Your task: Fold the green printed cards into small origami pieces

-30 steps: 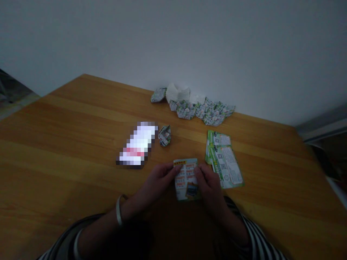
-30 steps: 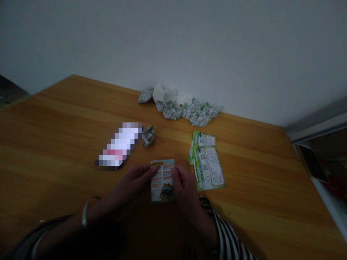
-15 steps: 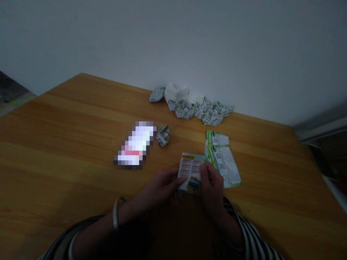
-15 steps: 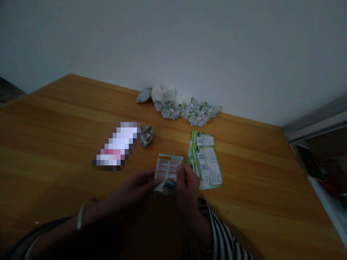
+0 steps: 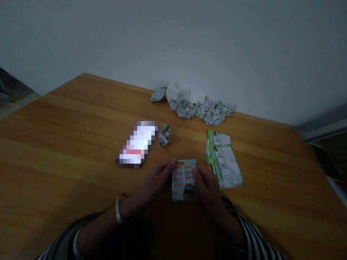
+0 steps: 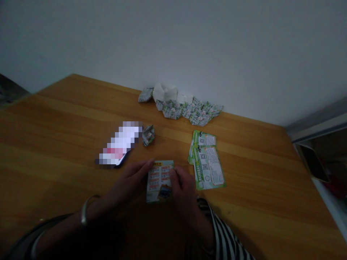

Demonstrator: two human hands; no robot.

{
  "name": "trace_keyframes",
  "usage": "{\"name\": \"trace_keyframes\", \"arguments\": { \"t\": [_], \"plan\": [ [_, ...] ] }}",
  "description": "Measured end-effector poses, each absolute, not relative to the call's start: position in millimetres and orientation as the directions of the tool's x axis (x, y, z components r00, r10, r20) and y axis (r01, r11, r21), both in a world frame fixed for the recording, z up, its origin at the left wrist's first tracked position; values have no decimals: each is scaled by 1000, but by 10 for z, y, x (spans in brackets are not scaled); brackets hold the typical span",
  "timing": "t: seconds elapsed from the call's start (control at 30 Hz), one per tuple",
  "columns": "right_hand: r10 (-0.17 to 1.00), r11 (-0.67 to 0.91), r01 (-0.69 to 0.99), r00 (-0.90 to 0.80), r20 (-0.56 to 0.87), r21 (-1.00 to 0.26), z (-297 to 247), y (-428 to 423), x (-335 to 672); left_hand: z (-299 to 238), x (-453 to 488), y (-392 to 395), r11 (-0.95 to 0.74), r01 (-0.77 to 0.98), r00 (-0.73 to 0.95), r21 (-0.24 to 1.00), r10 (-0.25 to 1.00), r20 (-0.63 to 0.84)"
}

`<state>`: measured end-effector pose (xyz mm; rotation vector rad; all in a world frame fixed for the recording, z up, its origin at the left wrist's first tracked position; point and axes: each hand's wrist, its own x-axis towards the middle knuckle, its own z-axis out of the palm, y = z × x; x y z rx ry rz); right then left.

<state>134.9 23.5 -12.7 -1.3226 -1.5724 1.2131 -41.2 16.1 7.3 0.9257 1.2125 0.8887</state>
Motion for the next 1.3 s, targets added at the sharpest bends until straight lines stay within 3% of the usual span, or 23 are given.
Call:
{"name": "trace_keyframes", "arguments": {
  "t": [0.17, 0.33, 0.53, 0.67, 0.83, 1.0, 1.13, 1.3],
  "plan": [
    [999, -31, 260, -19, -38, -965, -168, 254, 1368, 24, -360, 109, 368, -83, 313, 926, 892, -326],
    [997, -74, 209, -8, -77, -975, -182, 275, 1378, -11, -359, 78, 291, -23, 260, 957, 926, -275],
    [978, -193, 24, -76, -194, -981, -173, 361, 1425, -46, -471, 114, -107, 108, 282, 988, 957, 73],
    [952, -256, -74, -192, -238, -964, -142, 367, 1420, -39, -547, 142, -224, 247, 323, 943, 936, 138],
    [992, 17, 52, -126, 10, -998, -105, 377, 1474, 32, -556, 153, -120, 242, 167, 963, 983, 80],
    [894, 200, 25, -413, 172, -979, -94, 442, 1557, 149, -523, 170, -8, 105, 66, 994, 998, 1],
    [921, 265, 67, -313, 232, -962, -90, 415, 1561, 164, -477, 132, -19, 69, -9, 997, 1000, 20],
    [919, 376, 117, -178, 353, -919, -130, 349, 1555, 109, -427, 91, -140, 32, 86, 990, 987, 137]
  ]
}}
